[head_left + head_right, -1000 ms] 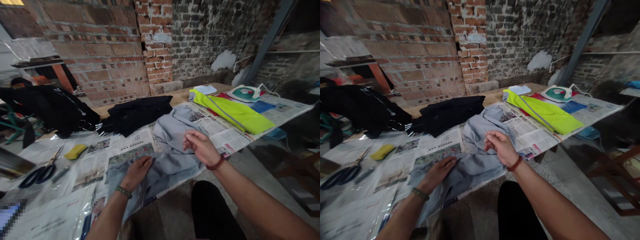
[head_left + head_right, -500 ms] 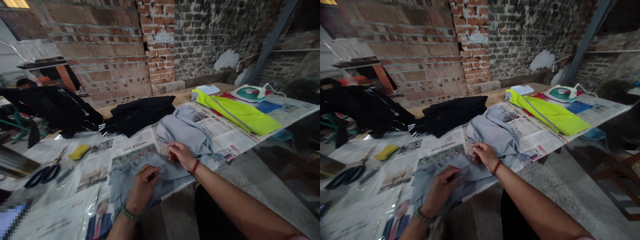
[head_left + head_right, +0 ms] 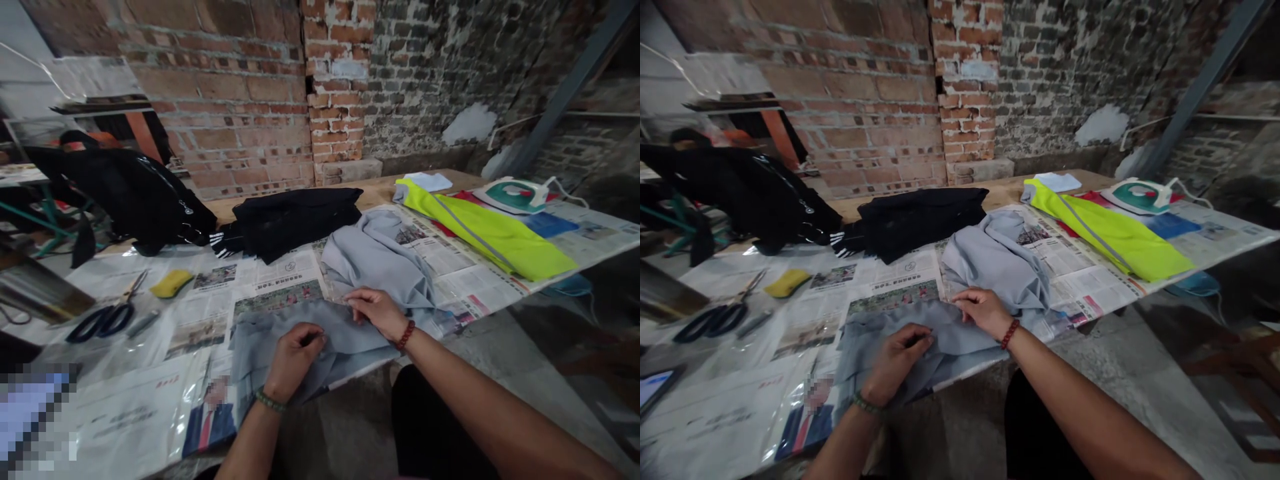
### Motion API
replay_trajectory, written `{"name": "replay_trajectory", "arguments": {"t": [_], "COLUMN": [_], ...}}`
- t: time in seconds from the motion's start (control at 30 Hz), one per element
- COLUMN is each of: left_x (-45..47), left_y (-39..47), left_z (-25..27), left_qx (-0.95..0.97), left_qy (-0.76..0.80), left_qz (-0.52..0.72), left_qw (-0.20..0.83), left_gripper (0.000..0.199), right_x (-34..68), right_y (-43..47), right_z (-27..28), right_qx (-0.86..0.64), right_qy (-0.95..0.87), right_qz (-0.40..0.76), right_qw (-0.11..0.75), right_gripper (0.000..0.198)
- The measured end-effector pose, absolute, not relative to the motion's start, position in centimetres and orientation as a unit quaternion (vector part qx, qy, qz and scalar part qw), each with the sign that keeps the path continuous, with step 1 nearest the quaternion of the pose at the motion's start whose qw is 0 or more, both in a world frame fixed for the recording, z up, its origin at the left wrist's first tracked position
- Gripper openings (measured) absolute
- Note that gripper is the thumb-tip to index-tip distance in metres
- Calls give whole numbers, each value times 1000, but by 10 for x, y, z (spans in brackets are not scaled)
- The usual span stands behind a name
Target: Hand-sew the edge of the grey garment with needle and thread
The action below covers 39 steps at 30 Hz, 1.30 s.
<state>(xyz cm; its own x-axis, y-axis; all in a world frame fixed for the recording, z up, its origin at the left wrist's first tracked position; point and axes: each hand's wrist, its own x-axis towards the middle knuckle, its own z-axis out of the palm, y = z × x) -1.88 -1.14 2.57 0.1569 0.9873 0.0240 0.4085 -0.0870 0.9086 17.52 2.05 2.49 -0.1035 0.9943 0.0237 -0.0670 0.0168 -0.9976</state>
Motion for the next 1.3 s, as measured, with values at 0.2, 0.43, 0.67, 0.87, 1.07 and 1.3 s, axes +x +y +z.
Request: {"name": "replay_trajectory", "arguments": {"t": [0.2,0.43,0.67,0.87,1.07,1.3], "left_x": [-14,-14,-17,-12,-16,-24], "left_y": [-17,-14,-18,-25,-20,-17], "left_z": [31,25,22,17,20,29], "left_qx": [665,641,676,768,724,574], "left_qy": [515,512,450,394,432,495], "left_qz": [373,403,420,373,399,452], "left_qw": [393,406,404,340,361,470], "left_gripper": [12,13,11,16,10,21], "right_x": [175,180,190,206,230,217], "right_y": [28,49,48,35,23,16], "right_z": [52,56,60,96,148,175], "right_qx": [-433,-409,-493,-406,-327,-314], "right_qy": [-768,-875,-667,-472,-496,-511], "right_qz": [311,147,395,540,525,549], "right_qw": [356,212,395,566,609,582], "right_gripper": [20,26,15,20,8,2]}}
